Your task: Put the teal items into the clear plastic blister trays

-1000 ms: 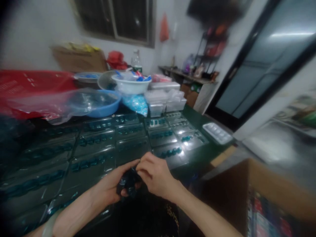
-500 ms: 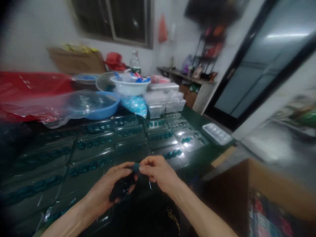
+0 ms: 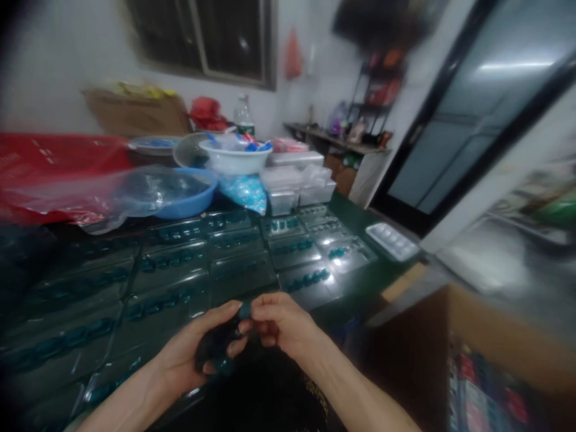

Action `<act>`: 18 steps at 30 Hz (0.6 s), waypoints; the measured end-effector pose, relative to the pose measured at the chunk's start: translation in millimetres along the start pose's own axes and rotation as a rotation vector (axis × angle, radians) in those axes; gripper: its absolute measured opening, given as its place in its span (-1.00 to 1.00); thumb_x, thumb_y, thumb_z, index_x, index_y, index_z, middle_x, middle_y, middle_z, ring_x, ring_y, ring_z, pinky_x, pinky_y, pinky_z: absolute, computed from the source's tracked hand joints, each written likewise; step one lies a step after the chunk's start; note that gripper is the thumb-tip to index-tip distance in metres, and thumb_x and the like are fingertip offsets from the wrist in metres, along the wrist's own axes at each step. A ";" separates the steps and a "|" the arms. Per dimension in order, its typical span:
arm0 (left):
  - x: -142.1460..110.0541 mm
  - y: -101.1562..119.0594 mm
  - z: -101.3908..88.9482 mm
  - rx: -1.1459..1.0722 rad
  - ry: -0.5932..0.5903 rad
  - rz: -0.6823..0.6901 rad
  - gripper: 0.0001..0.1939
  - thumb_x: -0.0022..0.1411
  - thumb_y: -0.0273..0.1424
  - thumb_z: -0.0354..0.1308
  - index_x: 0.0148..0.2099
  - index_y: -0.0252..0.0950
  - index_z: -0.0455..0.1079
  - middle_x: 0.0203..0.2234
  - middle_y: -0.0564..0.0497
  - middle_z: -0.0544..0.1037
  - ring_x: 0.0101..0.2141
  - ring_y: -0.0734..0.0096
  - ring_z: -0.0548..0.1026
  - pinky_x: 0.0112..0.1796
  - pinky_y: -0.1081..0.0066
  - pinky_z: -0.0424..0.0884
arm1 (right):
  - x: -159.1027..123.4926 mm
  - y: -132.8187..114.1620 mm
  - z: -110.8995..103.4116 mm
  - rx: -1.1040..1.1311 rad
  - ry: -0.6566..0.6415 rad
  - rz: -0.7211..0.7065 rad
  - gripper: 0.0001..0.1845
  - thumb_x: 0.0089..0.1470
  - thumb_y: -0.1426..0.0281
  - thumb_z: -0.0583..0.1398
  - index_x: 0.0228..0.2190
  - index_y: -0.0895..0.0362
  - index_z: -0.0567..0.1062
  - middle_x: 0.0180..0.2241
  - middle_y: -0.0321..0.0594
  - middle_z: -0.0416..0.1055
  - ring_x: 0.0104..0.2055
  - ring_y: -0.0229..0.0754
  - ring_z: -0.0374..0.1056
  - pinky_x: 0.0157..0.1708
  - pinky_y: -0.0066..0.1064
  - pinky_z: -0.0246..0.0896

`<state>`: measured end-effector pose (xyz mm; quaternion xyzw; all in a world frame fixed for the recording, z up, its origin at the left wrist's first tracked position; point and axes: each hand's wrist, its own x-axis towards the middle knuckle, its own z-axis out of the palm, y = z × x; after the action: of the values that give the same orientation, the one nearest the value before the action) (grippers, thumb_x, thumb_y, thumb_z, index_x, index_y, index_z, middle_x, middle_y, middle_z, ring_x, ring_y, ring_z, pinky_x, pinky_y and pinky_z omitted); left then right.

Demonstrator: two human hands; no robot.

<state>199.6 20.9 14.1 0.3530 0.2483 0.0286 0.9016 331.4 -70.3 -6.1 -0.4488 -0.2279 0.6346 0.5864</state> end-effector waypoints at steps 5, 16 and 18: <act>0.7 1.5 0.7 -0.135 0.076 -0.174 -0.81 0.03 -0.31 0.08 -0.38 -0.37 0.27 -0.62 0.06 0.33 -0.69 0.61 0.31 -0.84 0.67 0.00 | -15.0 -0.5 -1.7 -0.333 0.224 -0.375 -0.79 -0.09 0.40 0.16 -0.30 0.12 0.37 -0.51 -0.34 0.22 -0.59 -0.42 0.09 -0.66 -0.59 0.01; 32.5 -6.8 22.2 -0.079 0.052 -0.256 -0.77 0.00 -0.31 0.12 -0.31 -0.38 0.33 -0.58 0.05 0.33 -0.66 0.60 0.32 -0.83 0.69 0.02 | -44.2 -17.7 -40.1 -0.959 0.465 -0.722 -0.87 -0.08 0.44 0.17 -0.37 0.12 0.44 -0.41 -0.26 0.34 -0.42 -0.30 0.27 -0.45 -0.49 0.19; 36.7 -5.8 22.6 -0.074 0.080 -0.241 -0.73 -0.02 -0.32 0.14 -0.24 -0.34 0.33 -0.56 0.05 0.34 -0.65 0.56 0.34 -0.84 0.68 0.03 | -46.9 -36.0 -77.9 -1.037 0.644 -0.721 -0.84 -0.07 0.39 0.17 -0.35 0.12 0.43 -0.43 -0.26 0.35 -0.45 -0.29 0.27 -0.47 -0.48 0.19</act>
<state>241.6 10.8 8.8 0.2858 0.3234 -0.0570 0.9002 411.7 -125.8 -1.1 -0.7321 -0.4506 0.0463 0.5088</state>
